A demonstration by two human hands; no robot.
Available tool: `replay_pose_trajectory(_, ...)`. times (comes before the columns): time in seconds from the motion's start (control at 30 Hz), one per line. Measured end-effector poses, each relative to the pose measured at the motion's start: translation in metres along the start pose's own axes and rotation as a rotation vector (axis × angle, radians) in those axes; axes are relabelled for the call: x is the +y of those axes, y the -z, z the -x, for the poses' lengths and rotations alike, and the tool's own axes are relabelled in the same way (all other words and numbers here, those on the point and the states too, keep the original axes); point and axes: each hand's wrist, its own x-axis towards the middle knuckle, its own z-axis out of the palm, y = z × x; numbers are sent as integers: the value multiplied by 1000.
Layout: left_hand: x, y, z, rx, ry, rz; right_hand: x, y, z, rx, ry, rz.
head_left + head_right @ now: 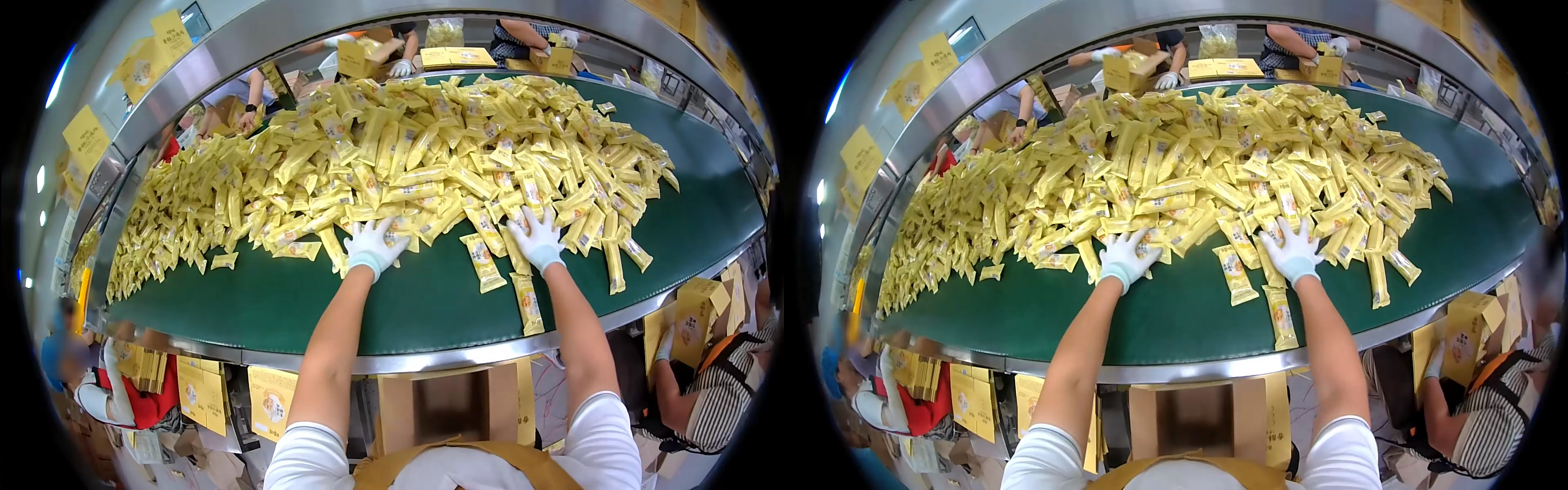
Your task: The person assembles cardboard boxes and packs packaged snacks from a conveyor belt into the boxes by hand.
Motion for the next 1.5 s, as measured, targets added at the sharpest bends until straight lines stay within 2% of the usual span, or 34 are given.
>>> replay_pose_trajectory(0.07,14,1,0,-23,22,-93,-23,-1,5,2,-3,108)
replay_pose_trajectory(0.2,8,6,11,-129,-61,-95,-38,-17,26,20,182,162)
replay_pose_trajectory(0.27,5,2,33,-48,-117,-103,-37,-32,41,87,294,160)
replay_pose_trajectory(0.5,2,15,133,-19,-2,-94,-27,-37,83,-85,535,181)
replay_pose_trajectory(0.53,-1,17,144,-43,2,-97,-26,-33,91,-128,565,178)
replay_pose_trajectory(0.57,-7,17,153,28,-65,-63,-26,-21,103,-146,611,198)
replay_pose_trajectory(0.67,-31,25,178,169,-304,24,7,-13,108,-156,725,-276)
replay_pose_trajectory(0.7,-40,28,185,206,-392,51,21,-4,109,-97,757,-405)
replay_pose_trajectory(0.73,-53,23,191,171,-397,59,40,-1,107,-74,714,-404)
replay_pose_trajectory(0.77,-69,10,195,135,-402,66,58,6,110,12,705,-240)
replay_pose_trajectory(0.8,-78,4,198,99,-407,72,74,14,113,-25,673,-161)
replay_pose_trajectory(0.87,-79,7,200,76,-439,60,91,23,131,22,785,104)
replay_pose_trajectory(0.97,-74,17,198,8,-454,96,102,27,145,1,834,99)
replay_pose_trajectory(1.0,-73,25,194,-73,-485,116,105,33,141,-102,774,162)
replay_pose_trajectory(1.07,-71,43,181,-232,-549,154,93,51,140,-300,610,140)
replay_pose_trajectory(1.13,-59,54,172,-105,-609,144,78,53,139,-198,645,-343)
replay_pose_trajectory(1.2,-47,58,157,-8,-644,156,34,58,137,-152,663,-451)
replay_pose_trajectory(1.27,-44,41,140,-51,-658,46,11,28,118,-68,856,-351)
replay_pose_trajectory(1.33,-44,21,130,-96,-692,-90,-10,-3,103,-272,766,-221)
replay_pose_trajectory(1.4,-40,22,127,-147,-647,-116,-24,-18,94,-219,793,-33)
replay_pose_trajectory(1.47,-35,32,127,-242,-599,-182,-25,-13,94,-157,758,-8)
replay_pose_trajectory(1.5,-32,37,129,-255,-586,-100,-24,-9,95,-125,738,8)
